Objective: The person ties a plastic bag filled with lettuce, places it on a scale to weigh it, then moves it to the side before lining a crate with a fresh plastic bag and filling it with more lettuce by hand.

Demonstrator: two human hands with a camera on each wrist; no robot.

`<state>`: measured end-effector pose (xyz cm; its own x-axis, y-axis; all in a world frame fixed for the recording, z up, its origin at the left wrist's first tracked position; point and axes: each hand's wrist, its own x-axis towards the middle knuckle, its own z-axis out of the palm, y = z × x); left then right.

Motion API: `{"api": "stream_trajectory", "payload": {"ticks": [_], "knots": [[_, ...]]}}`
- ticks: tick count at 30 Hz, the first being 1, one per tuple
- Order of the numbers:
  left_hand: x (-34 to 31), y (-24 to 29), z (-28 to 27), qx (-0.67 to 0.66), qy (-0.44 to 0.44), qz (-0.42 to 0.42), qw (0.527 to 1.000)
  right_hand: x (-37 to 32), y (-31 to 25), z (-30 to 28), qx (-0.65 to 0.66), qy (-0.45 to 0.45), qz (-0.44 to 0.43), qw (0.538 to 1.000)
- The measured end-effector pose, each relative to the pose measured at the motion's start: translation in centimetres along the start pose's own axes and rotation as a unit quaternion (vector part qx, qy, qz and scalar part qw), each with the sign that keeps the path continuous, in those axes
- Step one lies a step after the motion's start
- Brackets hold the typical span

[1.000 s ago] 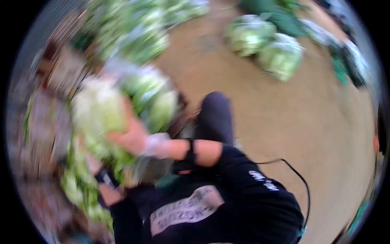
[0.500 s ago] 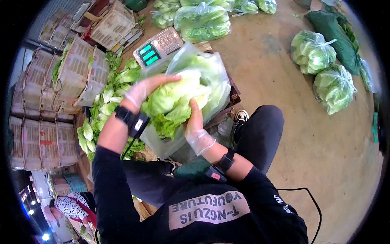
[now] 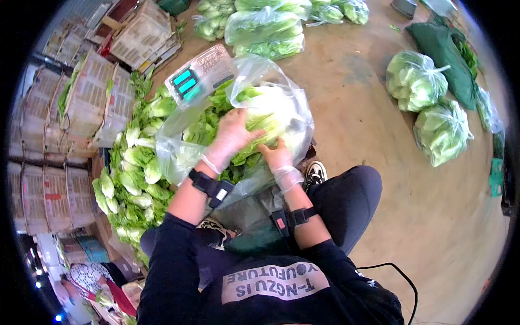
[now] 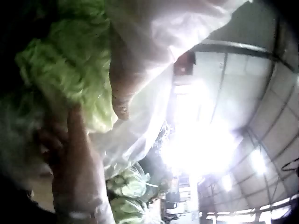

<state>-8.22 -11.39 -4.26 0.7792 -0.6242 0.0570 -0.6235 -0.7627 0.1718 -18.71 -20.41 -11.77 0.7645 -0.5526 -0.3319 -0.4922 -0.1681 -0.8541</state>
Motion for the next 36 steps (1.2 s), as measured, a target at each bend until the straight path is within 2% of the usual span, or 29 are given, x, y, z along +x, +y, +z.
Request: {"api": "stream_trajectory", "payload": {"ticks": [1,3,4,5,6,8,9,11,12,14,15,17,18,21,22,23,24,25,26,27,28,29,30,31,33,34,35,36], "knots": [[-0.6,0.2,1.1,0.026,-0.032,-0.021,0.999,1.1,1.5,0.1,-0.059,-0.018,-0.020,0.998],[-1.5,0.5,2.2,0.033,-0.043,-0.052,0.997,1.6,-0.4,-3.6,-0.079,0.060,-0.043,0.994],[-1.9,0.8,2.4,0.045,-0.040,-0.055,0.997,3.3,0.7,-3.8,-0.064,0.256,-0.241,0.934],[-2.5,1.2,2.5,0.056,-0.041,-0.059,0.996,3.9,-0.5,-4.9,-0.002,0.245,-0.229,0.942],[-2.8,1.5,2.5,0.068,-0.038,-0.053,0.996,5.5,-1.1,-5.1,0.024,0.286,-0.275,0.918],[-2.8,1.8,2.0,0.088,-0.056,-0.049,0.993,4.5,-7.8,-7.3,0.138,0.275,-0.339,0.889],[-2.5,1.8,1.7,0.113,-0.076,-0.040,0.990,3.9,-10.8,-8.5,0.135,0.268,-0.352,0.886],[-1.9,1.4,1.1,0.120,-0.073,-0.033,0.990,2.2,-15.6,-10.2,0.168,0.109,-0.400,0.894],[-1.3,0.6,1.0,0.094,-0.078,-0.019,0.992,0.8,-17.0,-10.5,0.166,0.102,-0.403,0.894],[-1.1,-0.3,1.2,0.083,-0.089,0.003,0.993,-2.3,-18.1,-10.5,0.054,0.025,-0.291,0.955],[-1.6,-0.1,2.2,0.076,-0.083,-0.011,0.994,-1.9,-17.9,-11.6,0.131,-0.034,-0.293,0.946],[-3.4,0.9,3.4,0.090,-0.040,0.007,0.995,0.3,-16.5,-11.0,0.179,0.038,-0.305,0.935],[-3.8,1.3,3.5,0.074,-0.060,-0.006,0.995,0.6,-16.2,-10.9,0.167,0.054,-0.320,0.931],[-4.0,1.6,2.1,0.065,-0.062,-0.017,0.996,-0.8,-16.5,-10.2,0.164,0.006,-0.296,0.941],[-4.2,1.5,1.3,0.053,-0.078,-0.013,0.995,-0.9,-16.3,-9.8,0.212,-0.009,-0.292,0.933],[-4.8,1.3,0.3,0.052,-0.069,-0.035,0.996,0.7,-14.1,-9.9,0.019,0.049,-0.407,0.912],[-5.8,0.8,-0.6,0.025,-0.045,-0.020,0.998,2.8,-12.2,-10.3,-0.165,0.103,-0.509,0.838],[-7.2,0.0,-1.6,0.001,-0.022,-0.014,1.000,3.1,-12.1,-10.1,0.132,0.027,-0.341,0.930],[-9.1,-1.1,-3.0,-0.012,-0.001,-0.028,1.000,4.2,-10.3,-11.2,-0.149,0.048,-0.470,0.868],[-11.3,-2.2,-4.9,-0.004,-0.005,-0.034,0.999,3.7,-10.8,-10.4,0.169,-0.071,-0.326,0.927],[-14.1,-3.9,-6.8,-0.046,-0.001,-0.037,0.998,2.5,-11.9,-10.0,0.132,-0.040,-0.288,0.948],[-16.7,-5.7,-8.9,-0.089,0.006,-0.026,0.996,1.9,-12.2,-9.5,0.230,-0.068,-0.205,0.949],[-19.9,-7.2,-11.5,-0.168,0.041,-0.085,0.981,2.2,-11.5,-8.8,0.307,-0.081,-0.206,0.925],[-22.9,-9.1,-13.5,-0.249,0.076,-0.127,0.957,1.8,-11.4,-8.8,0.411,-0.150,-0.129,0.890],[-30.1,-12.5,-16.1,-0.339,0.209,-0.274,0.875,-1.6,-12.7,-8.2,0.538,-0.218,-0.015,0.814],[-33.3,-15.1,-15.8,-0.387,0.292,-0.336,0.808,-3.0,-12.4,-7.4,0.535,-0.222,-0.018,0.815],[-36.5,-18.0,-14.1,-0.430,0.368,-0.392,0.725,-4.5,-11.8,-6.6,0.501,-0.313,-0.071,0.804],[-40.0,-21.7,-11.4,-0.476,0.385,-0.443,0.655,-6.3,-11.6,-5.4,0.462,-0.398,-0.123,0.783]]}}
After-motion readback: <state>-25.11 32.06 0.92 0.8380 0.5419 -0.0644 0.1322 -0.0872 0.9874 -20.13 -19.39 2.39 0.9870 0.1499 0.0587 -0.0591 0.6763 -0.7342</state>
